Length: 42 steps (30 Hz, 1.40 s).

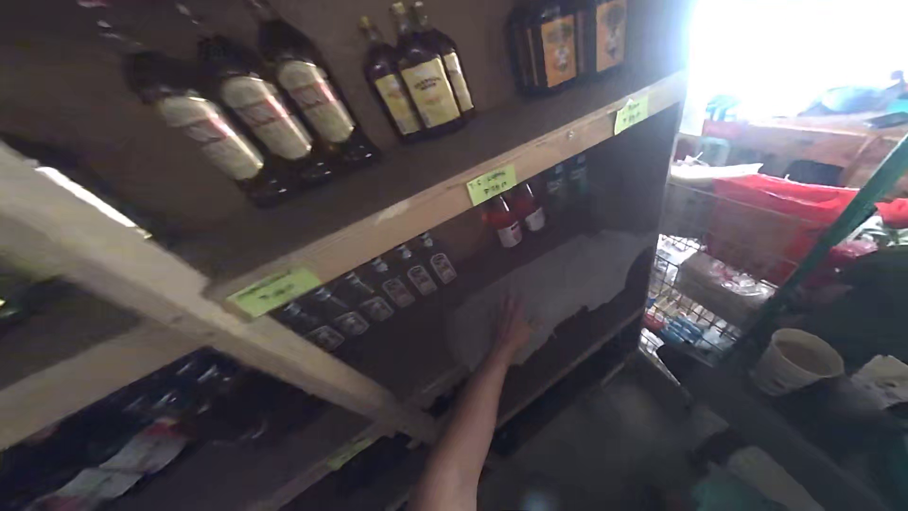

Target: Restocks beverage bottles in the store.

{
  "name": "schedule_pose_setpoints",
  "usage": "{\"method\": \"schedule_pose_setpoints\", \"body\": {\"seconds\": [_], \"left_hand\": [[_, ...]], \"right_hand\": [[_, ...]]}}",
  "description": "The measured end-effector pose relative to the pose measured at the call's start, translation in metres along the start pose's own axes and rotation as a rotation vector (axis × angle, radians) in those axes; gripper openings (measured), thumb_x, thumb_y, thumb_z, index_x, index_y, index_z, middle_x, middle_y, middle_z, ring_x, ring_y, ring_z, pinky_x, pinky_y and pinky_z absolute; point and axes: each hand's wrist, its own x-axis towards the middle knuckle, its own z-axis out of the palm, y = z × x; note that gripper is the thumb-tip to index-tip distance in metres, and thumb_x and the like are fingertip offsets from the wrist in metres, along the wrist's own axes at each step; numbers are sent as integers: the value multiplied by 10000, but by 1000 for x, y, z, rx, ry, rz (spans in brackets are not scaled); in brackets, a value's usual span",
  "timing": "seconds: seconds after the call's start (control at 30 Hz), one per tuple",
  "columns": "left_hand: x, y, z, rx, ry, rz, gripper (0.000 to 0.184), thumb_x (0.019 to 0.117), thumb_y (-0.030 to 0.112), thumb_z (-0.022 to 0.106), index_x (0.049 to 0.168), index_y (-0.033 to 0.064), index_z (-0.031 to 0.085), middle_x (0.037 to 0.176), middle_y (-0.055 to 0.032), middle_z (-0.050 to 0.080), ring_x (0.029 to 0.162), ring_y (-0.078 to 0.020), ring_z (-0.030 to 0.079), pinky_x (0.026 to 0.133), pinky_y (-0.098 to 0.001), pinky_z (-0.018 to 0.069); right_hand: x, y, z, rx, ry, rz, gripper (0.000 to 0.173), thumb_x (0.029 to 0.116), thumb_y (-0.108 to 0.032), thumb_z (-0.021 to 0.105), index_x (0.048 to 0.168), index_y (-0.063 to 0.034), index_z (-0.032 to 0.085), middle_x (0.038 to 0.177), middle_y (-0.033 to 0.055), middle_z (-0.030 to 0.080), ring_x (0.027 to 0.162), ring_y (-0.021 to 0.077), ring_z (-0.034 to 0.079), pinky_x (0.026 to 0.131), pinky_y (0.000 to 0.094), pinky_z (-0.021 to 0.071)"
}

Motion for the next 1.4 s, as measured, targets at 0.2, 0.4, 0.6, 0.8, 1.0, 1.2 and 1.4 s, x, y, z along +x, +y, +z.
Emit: {"method": "schedule_pose_setpoints", "body": {"seconds": [0.2, 0.4, 0.6, 0.8, 1.0, 1.2, 1.4], "left_hand": [[29, 28, 21, 26, -154, 118, 565, 1096, 347, 403, 1625, 173, 307, 1693, -115, 244, 1571, -339, 185, 1262, -567, 118], [-86, 77, -24, -903, -234, -146, 444, 1124, 156, 347, 1451, -129, 440, 1441, -304, 521, 1355, -333, 522, 1157, -425, 393], [-191, 105, 29, -1584, -762, -585, 411, 1127, 356, 289, 1319, 84, 531, 1002, -46, 720, 874, -126, 718, 749, -326, 625], [-232, 136, 84, -1156, -577, -530, 537, 1137, 340, 261, 1338, -62, 554, 1206, -189, 638, 1064, -190, 622, 947, -384, 520], [-250, 147, 131, -880, -724, -187, 455, 1111, 179, 400, 1413, -154, 469, 1400, -347, 538, 1343, -391, 529, 1162, -470, 392], [-243, 156, 121, -796, -814, 147, 423, 1103, 205, 421, 1361, -103, 555, 1301, -304, 624, 1244, -389, 608, 1103, -494, 452], [-226, 147, 128, -676, -778, 268, 456, 1093, 155, 446, 1479, -85, 408, 1411, -308, 546, 1307, -401, 569, 1119, -493, 449]], "right_hand": [[-6, -17, -15, 177, 71, -97, 483, 1074, -216, 540, 1441, 92, 486, 1391, 295, 585, 1299, 402, 579, 1108, 507, 453], [-9, -13, -5, 663, 479, -405, 676, 1044, -271, 582, 1609, -47, 288, 1616, 201, 379, 1442, 309, 460, 1167, 443, 421], [-67, -110, 28, 1254, 368, -569, 605, 1014, -310, 529, 1470, 67, 400, 1289, 137, 618, 1106, 93, 629, 975, 304, 538], [-65, -114, 56, 1366, 510, -181, 445, 1102, -333, 455, 1190, 67, 630, 1020, 149, 686, 908, 150, 668, 878, 361, 558], [-54, -74, 63, 1392, 649, 87, 489, 1115, -341, 414, 1325, 68, 579, 1221, 228, 664, 1102, 265, 655, 985, 451, 523], [-50, -57, 49, 1423, 699, 155, 533, 1111, -414, 384, 1320, 39, 571, 1148, 190, 657, 984, 223, 641, 877, 438, 540], [-19, -46, 46, 1542, 662, 91, 496, 1124, -388, 342, 1344, 25, 508, 1071, 147, 628, 875, 171, 619, 774, 388, 552]]}}
